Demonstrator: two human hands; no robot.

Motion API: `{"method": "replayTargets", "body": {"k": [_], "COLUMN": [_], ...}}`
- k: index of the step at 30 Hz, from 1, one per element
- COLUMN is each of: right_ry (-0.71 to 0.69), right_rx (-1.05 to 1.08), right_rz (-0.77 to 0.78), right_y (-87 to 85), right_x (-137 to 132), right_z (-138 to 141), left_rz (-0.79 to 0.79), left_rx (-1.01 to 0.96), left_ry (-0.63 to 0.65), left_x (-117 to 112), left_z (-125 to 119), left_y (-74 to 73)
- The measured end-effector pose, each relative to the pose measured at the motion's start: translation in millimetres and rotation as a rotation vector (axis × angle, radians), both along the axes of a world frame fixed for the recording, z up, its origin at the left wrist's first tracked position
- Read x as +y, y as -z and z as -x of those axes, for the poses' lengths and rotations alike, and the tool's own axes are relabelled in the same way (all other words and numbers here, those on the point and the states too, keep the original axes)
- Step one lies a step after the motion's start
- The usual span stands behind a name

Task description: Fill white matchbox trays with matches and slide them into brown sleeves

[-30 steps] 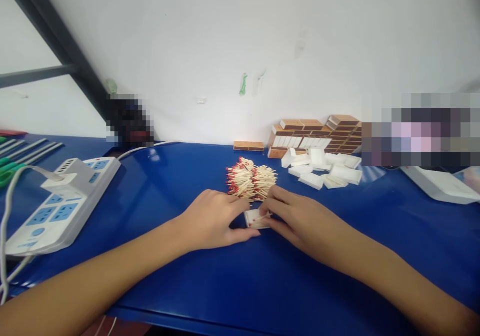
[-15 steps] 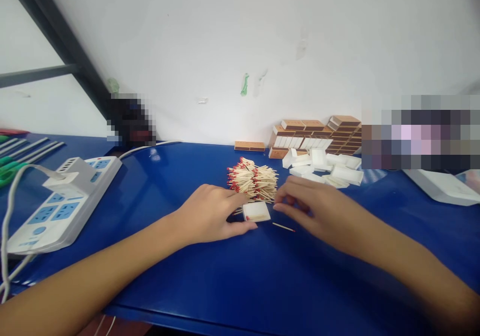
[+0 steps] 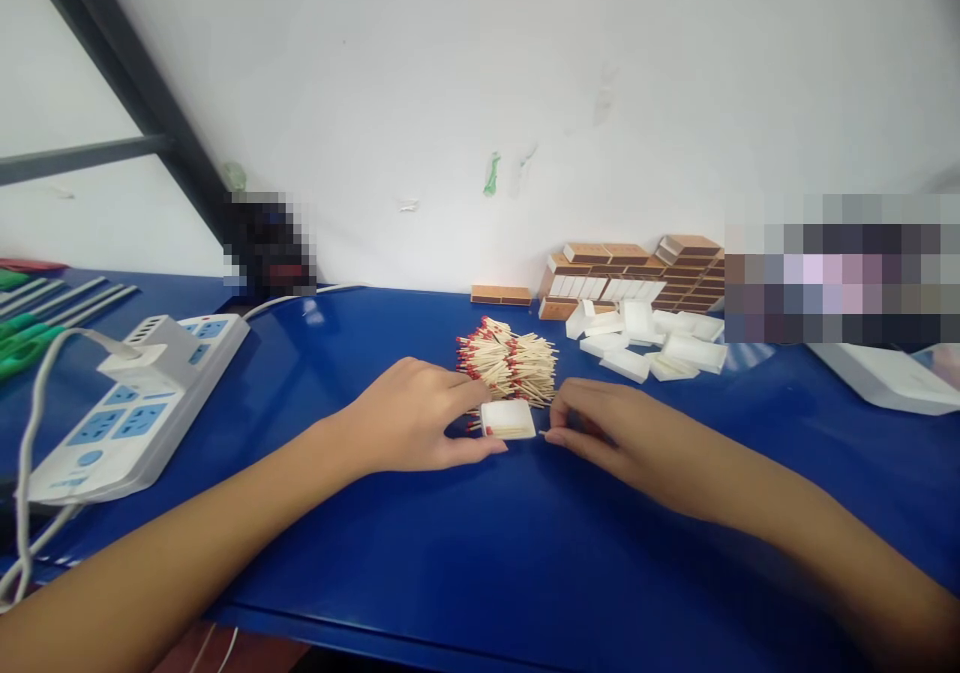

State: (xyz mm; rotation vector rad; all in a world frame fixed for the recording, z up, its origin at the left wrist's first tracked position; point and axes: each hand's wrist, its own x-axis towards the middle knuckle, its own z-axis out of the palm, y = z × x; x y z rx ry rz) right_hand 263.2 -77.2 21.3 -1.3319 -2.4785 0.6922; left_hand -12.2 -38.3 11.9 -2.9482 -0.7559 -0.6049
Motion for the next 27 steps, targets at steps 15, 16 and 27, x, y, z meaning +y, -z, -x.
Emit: {"method": "replayTargets", "body": {"k": [15, 16, 27], "right_ry": [0.335, 0.336, 0.188], "right_rx": [0.509, 0.52, 0.29], "right_rz": [-0.039, -0.038, -0.179], "right_y": [0.8, 3.0, 20.5], "right_x": [-5.3, -5.4, 7.0], "right_z": [29.0, 30.9, 22.7], "left_rz": [0.047, 0.052, -0.034], "left_rx": [-0.114, -0.137, -0.206], "left_ry": [-0.044, -0.053, -0.225], "left_x": [-6.1, -6.3, 10.9], "left_z": [-5.5, -5.7, 5.7], "left_y": [0.6, -0.7, -8.6]}}
